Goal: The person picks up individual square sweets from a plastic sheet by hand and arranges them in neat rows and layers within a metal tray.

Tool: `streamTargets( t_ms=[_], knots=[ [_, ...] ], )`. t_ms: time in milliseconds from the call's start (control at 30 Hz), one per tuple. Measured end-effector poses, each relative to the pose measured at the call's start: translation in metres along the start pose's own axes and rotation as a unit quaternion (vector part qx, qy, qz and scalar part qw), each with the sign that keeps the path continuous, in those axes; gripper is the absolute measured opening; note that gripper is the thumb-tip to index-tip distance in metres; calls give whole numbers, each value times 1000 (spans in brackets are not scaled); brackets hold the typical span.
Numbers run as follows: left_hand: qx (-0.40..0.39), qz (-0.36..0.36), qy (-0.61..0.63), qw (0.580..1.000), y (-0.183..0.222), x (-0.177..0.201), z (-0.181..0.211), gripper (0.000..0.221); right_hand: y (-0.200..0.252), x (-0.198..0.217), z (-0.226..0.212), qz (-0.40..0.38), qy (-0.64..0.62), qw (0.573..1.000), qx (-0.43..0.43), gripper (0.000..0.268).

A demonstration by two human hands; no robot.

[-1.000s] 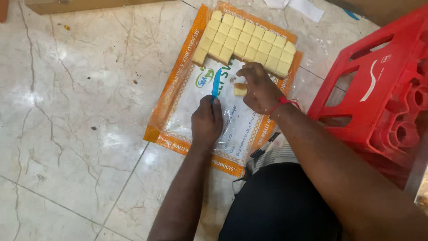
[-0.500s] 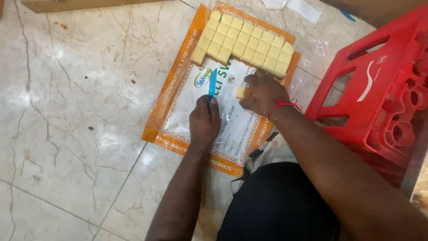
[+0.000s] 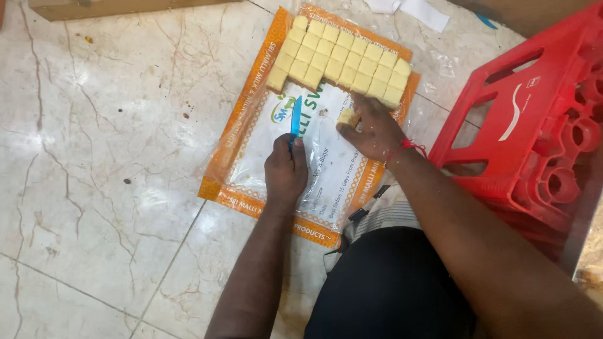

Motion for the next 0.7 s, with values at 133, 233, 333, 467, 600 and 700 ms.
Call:
streamTargets(
  t_ms=[133,233,333,467,600,700],
  knots=[
    [-5,0,-6,1000,0,0,0,21,1,-9,0,-80,29,995,-48,81],
    [15,-6,-1,1000,0,-1,-3,20,-5,-16,5,-72,73,993,-65,62],
    [5,3,-1,1000,0,-1,-1,20,-7,-19,23,-47,-74,988,-129,57],
    [11,-2,7,1000,2,-2,-4,21,-6,-34,51,-77,-228,951,-196,58],
    [21,2,9,1000,1,-2,-3,22,-3,-10,48,6,-125,983,-134,50],
    [8,-8,-2,1000,1,-2,-3,22,4,-1,15,-24,-76,997,-13,60]
  ],
)
Point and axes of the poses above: each hand's wrist, its own y-axis away from the middle knuckle, its own x-axis out of the back of the hand, z = x × y, the point moved 7 cm from there along -y, towards the middle knuckle, and after that the axes turned 15 degrees about -x, right-handed, at the moved point
